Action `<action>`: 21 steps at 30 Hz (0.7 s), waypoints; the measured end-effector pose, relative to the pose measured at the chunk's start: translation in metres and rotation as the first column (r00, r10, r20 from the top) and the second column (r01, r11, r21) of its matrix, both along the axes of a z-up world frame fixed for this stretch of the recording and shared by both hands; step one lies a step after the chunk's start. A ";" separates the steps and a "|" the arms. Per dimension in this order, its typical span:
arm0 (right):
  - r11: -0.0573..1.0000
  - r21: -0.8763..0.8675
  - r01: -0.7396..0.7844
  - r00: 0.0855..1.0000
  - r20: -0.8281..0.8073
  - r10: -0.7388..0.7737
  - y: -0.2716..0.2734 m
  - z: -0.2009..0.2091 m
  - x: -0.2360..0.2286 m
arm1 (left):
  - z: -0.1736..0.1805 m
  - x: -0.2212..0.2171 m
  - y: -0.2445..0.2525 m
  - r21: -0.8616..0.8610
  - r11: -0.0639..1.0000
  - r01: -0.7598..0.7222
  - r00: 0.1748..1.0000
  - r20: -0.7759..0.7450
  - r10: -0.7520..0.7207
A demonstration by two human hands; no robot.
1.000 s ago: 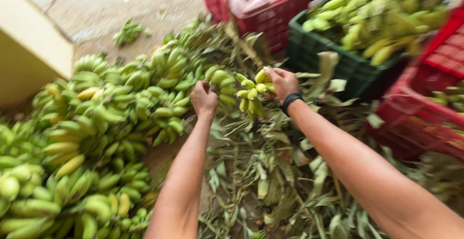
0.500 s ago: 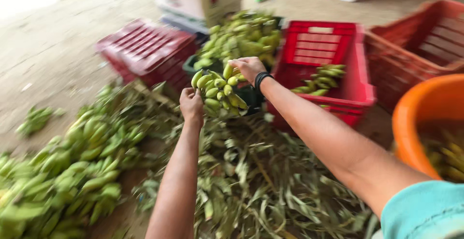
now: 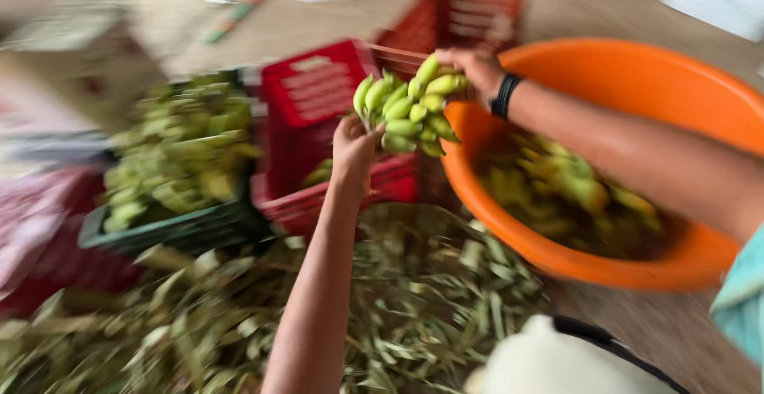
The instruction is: The person picks up bunches of green bananas from a large pile on the floor, removes them from their stems, and places them into a red plastic crate. The person also moves bananas from the crate into an orange basin filled with water.
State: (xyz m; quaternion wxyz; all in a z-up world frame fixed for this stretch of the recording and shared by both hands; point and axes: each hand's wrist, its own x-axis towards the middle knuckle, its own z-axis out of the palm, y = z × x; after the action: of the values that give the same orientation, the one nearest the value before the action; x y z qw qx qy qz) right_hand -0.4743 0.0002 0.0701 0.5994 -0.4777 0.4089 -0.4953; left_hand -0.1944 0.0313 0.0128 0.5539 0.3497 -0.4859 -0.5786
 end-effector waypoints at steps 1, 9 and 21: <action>0.999 0.020 0.035 0.999 -0.033 -0.034 0.008 -0.007 -0.037 | 0.001 -0.034 0.004 0.010 0.997 0.077 0.997 -0.018 -0.077; 0.916 0.232 0.327 0.940 -0.184 -0.288 0.051 -0.077 -0.221 | -0.023 -0.191 0.058 0.267 0.864 0.427 0.901 -0.046 -0.432; 0.584 0.412 0.700 0.641 -0.001 -0.768 -0.042 -0.192 -0.269 | 0.067 0.028 0.008 -0.359 0.933 -0.037 0.874 0.441 0.205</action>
State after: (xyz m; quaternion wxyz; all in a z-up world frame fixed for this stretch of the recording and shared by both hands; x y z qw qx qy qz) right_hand -0.7437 -0.0423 -0.1218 0.4531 -0.0950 0.6013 -0.6513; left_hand -0.1665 0.0390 0.0796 0.5065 0.4091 -0.6750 -0.3472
